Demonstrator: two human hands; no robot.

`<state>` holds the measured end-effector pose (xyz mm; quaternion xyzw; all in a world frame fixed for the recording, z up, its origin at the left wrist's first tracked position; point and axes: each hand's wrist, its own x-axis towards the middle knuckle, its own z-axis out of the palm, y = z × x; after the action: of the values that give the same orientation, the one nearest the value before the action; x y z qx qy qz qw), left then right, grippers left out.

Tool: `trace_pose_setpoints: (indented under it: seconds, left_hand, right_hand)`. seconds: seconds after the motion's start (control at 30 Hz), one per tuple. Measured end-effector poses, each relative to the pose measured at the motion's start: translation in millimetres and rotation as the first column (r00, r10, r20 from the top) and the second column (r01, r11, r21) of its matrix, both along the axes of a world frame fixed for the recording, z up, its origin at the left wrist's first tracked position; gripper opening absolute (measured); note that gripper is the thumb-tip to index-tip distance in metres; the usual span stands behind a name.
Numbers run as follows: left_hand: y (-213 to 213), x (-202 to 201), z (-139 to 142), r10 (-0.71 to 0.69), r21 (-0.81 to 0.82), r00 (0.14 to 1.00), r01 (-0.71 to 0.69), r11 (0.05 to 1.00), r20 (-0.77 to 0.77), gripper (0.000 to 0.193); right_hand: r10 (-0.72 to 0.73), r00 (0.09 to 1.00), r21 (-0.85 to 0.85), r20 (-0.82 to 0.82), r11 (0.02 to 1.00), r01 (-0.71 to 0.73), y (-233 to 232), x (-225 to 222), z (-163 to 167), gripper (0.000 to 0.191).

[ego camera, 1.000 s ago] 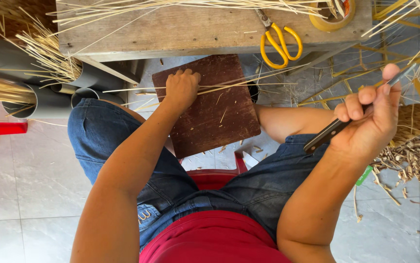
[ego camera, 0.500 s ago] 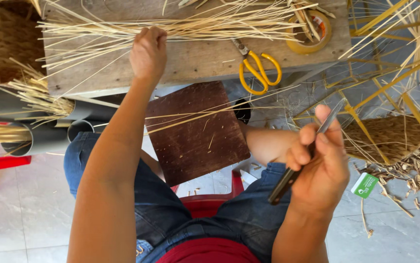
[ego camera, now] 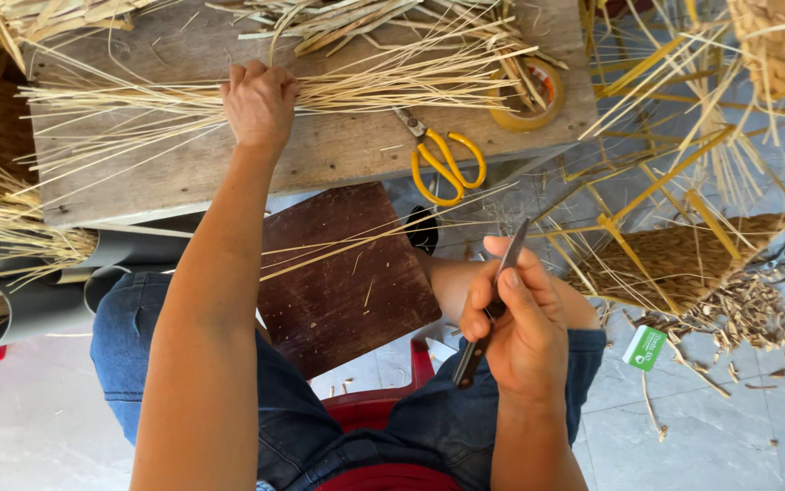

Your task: The person sits on a red stool and splits thin bamboo sticks lengthwise into narrow strips, using a small knife to help split and trim the pieces. They work each stick across their lap and a wooden board, setting finished strips on the workbench with bundles of similar material.

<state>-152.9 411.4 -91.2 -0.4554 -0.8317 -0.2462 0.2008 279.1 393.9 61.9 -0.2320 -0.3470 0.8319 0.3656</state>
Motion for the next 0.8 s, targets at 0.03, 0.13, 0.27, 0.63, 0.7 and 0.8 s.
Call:
trace_pose_setpoints:
  seconds: [0.03,0.13,0.27,0.63,0.7,0.8]
  left_hand:
    - [0,1,3,0.003,-0.009,1.0,-0.003,1.0,-0.002,0.008]
    - [-7,9,16,-0.027,0.061,0.999,0.03,0.998,-0.035,0.006]
    - [-20,14,43,-0.084,0.138,0.993,0.095,0.986,-0.085,0.008]
    - [-58,8,86,-0.168,0.255,0.984,0.176,0.951,-0.05,0.01]
    - [-58,11,93,-0.202,0.26,0.968,0.235,0.937,-0.146,0.02]
    - [-56,21,110,-0.228,0.253,0.949,0.281,0.926,-0.22,0.025]
  right_hand:
    - [-0.006,1.0,0.008,0.014,1.0,0.006,-1,0,0,0.031]
    - [-0.014,1.0,0.023,0.017,1.0,0.013,-3,1,0,0.032]
    - [-0.028,0.999,0.038,0.036,0.999,0.026,-12,3,3,0.032]
    - [0.038,0.989,0.092,0.14,0.994,-0.051,-52,-25,11,0.031]
    - [0.03,0.986,0.098,0.163,0.994,-0.047,-54,-32,10,0.031]
    - [0.023,0.983,0.139,0.18,0.989,-0.048,-53,-40,9,0.032]
